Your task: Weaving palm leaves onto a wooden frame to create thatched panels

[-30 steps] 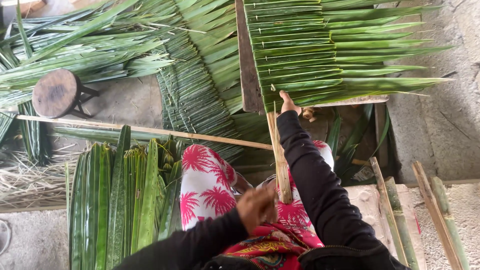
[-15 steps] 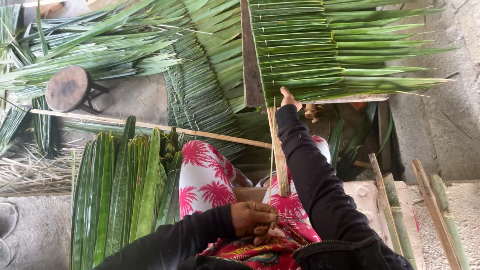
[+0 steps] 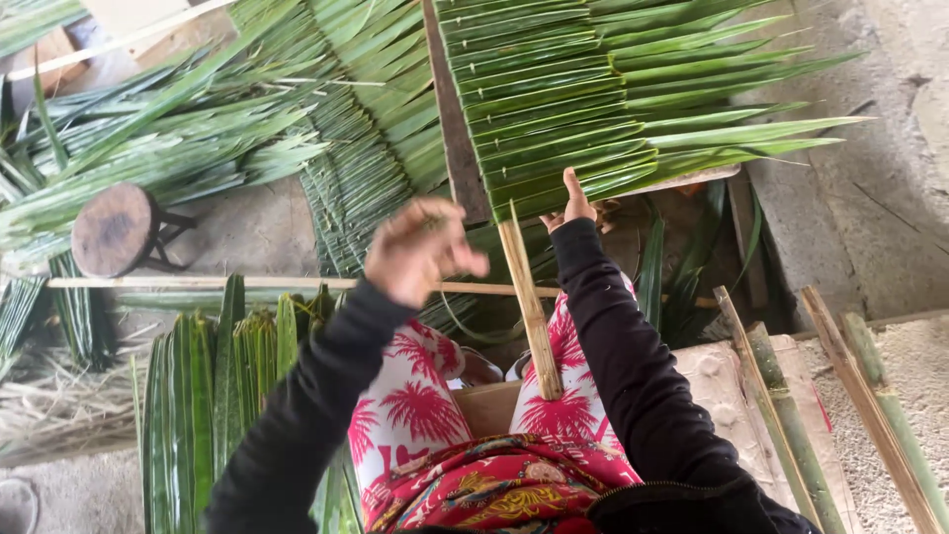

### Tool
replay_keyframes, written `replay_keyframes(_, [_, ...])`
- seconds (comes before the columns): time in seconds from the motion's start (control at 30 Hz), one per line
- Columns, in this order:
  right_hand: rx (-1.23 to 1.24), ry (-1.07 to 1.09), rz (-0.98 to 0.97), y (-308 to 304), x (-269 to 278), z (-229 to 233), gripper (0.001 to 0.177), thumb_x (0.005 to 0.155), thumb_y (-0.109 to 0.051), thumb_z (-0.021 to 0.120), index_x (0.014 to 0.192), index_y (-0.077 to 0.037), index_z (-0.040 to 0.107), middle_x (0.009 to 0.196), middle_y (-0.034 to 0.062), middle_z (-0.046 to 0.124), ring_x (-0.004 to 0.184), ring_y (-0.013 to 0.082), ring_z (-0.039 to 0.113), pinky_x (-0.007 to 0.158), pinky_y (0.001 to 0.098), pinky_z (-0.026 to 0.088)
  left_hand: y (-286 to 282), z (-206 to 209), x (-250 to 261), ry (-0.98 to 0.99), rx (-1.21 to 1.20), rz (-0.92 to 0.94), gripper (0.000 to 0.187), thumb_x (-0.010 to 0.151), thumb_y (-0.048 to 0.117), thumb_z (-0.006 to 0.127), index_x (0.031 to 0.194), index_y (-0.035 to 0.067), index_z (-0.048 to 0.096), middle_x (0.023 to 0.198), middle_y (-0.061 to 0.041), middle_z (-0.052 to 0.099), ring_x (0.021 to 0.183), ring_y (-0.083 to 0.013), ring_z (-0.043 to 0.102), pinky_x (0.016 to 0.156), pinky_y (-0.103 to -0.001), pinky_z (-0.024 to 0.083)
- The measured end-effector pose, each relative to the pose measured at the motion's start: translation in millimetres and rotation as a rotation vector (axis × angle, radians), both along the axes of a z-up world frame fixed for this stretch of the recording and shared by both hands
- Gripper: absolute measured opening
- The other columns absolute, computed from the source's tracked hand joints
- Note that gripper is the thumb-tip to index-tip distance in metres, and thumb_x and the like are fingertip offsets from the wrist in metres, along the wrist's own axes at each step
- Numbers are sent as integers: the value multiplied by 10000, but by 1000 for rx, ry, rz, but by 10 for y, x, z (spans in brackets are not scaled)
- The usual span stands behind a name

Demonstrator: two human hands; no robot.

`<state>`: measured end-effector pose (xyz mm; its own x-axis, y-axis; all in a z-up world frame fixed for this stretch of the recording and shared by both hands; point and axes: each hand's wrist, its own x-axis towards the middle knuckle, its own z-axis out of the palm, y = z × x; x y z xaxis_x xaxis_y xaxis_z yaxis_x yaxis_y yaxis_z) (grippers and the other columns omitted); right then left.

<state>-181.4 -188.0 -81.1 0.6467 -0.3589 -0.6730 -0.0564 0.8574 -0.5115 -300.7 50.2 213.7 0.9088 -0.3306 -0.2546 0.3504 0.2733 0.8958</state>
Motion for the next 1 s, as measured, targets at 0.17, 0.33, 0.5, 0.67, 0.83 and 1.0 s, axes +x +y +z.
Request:
replay_keyframes(0.17, [-122,68,-20,-129,134,-127,874,684,-87,1008,1313,110,434,1211,429,543,1049,584,639,854,709,545,-42,-34,1393,-132,-282,195,206,993,197,652,1130,43,644,1275,-289,670,1252,-426,643,1154,-536,467])
replay_keyframes(0.33, [-149,74,-34,-99,189,-355,848,679,-92,1009,1276,108,442,1210,388,544,1043,535,650,855,681,557,-471,-885,1960,-132,264,402,155,923,93,698,1057,15,697,789,-176,763,653,-244,751,582,-332,658])
replay_keyframes(0.5, [-81,48,-17,-154,237,-529,646,653,-89,1015,1144,41,616,1115,313,612,943,429,725,827,600,631,-784,-1843,2174,-702,840,360,45,819,153,853,840,165,816,763,-122,737,682,-270,737,564,-374,640])
replay_keyframes(0.67, [225,-121,39,-312,324,-1049,486,731,-56,960,1092,-53,635,1126,171,675,1046,339,655,964,498,550,-899,-1901,2505,-555,809,190,74,867,6,698,828,69,708,809,-138,757,598,-187,729,453,-264,642])
replay_keyframes(0.83, [335,-191,37,-137,301,-482,432,761,-43,908,1107,-42,649,1126,173,691,1066,375,667,999,562,542,-820,-1944,2432,-440,1027,77,34,798,203,770,767,214,780,784,-80,751,818,-318,738,817,-434,602])
replay_keyframes(1.0, [377,-251,60,-159,331,-476,355,792,-52,876,1088,-24,683,1150,181,718,1052,394,704,991,588,559,-876,-2072,2218,-339,1193,8,46,806,195,755,811,149,749,862,-112,764,952,-380,735,892,-502,590])
